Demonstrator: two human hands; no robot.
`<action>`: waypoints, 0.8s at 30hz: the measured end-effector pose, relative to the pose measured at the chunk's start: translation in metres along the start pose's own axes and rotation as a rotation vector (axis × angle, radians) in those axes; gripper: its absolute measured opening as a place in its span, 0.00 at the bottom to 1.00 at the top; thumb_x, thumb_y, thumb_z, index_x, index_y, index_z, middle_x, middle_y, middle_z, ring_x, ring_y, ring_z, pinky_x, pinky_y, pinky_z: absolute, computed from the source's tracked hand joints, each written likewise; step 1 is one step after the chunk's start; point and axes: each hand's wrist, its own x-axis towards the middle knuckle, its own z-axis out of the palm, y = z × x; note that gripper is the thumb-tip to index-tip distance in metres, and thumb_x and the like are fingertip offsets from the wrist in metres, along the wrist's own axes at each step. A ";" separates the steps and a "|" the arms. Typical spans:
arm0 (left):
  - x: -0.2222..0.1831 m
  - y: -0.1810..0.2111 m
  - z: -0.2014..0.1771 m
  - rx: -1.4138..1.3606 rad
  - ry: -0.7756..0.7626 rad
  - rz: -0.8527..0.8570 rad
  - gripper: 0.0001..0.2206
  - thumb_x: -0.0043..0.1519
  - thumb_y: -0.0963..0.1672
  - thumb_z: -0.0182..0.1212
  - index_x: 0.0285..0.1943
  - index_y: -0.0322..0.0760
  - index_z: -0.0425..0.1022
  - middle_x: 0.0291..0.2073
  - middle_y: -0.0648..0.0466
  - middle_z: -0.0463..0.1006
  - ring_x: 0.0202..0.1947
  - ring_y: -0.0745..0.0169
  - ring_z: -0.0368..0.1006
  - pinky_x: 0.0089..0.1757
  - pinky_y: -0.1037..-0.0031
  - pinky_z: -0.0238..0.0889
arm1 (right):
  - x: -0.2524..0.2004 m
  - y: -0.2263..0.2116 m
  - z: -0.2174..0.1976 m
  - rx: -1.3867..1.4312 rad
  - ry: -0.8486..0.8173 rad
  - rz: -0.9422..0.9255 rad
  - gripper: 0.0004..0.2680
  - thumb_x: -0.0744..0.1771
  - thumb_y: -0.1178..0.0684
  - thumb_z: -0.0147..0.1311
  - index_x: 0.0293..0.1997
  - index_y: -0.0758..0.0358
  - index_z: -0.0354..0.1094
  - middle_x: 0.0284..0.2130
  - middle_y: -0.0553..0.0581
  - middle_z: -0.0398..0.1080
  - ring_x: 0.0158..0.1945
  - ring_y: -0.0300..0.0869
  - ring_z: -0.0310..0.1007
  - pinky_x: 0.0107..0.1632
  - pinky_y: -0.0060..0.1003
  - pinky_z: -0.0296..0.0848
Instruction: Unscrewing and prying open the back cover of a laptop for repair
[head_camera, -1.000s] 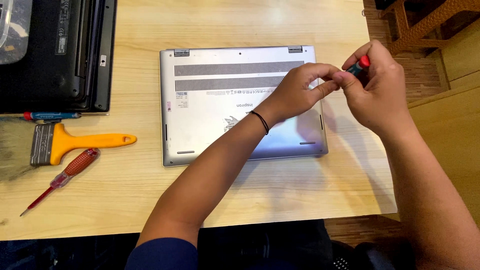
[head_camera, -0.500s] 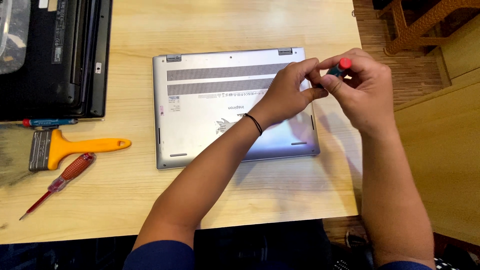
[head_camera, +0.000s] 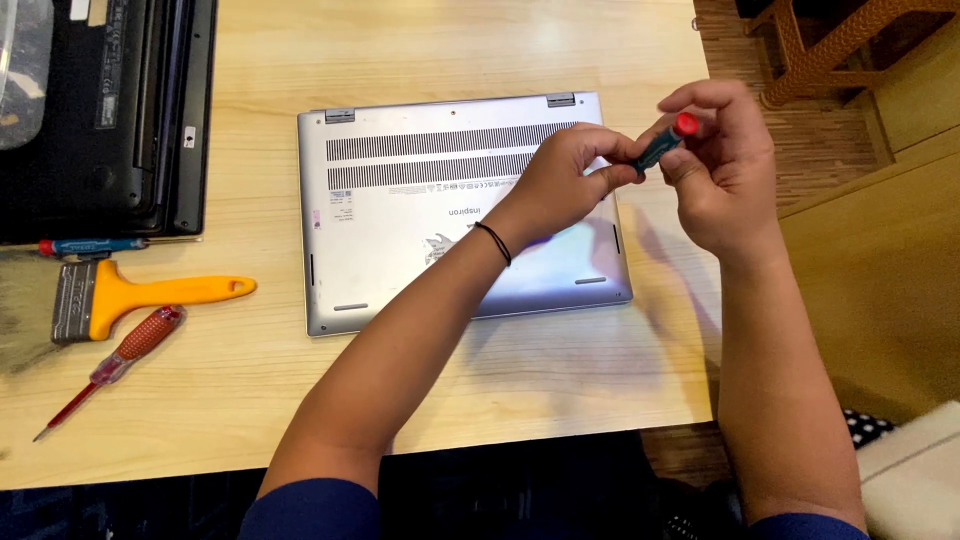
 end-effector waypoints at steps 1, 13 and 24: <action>0.000 0.004 -0.001 -0.002 0.002 -0.004 0.06 0.53 0.42 0.65 0.38 0.48 0.80 0.35 0.60 0.80 0.39 0.66 0.73 0.43 0.77 0.61 | -0.001 0.003 0.002 0.000 -0.004 0.003 0.11 0.65 0.67 0.39 0.52 0.65 0.52 0.35 0.63 0.68 0.34 0.40 0.64 0.34 0.29 0.61; -0.003 0.024 -0.001 0.093 0.013 0.005 0.09 0.48 0.42 0.66 0.26 0.48 0.66 0.26 0.65 0.76 0.34 0.63 0.65 0.41 0.73 0.55 | -0.007 0.001 0.016 -0.335 0.225 -0.276 0.09 0.68 0.67 0.51 0.54 0.70 0.66 0.36 0.65 0.65 0.40 0.48 0.72 0.43 0.36 0.69; 0.002 -0.018 -0.008 0.367 -0.134 0.137 0.15 0.58 0.38 0.52 0.50 0.50 0.75 0.47 0.52 0.77 0.59 0.49 0.62 0.58 0.51 0.45 | -0.004 -0.007 0.013 -0.493 0.122 -0.345 0.07 0.70 0.57 0.55 0.47 0.72 0.67 0.33 0.61 0.67 0.31 0.43 0.58 0.31 0.33 0.58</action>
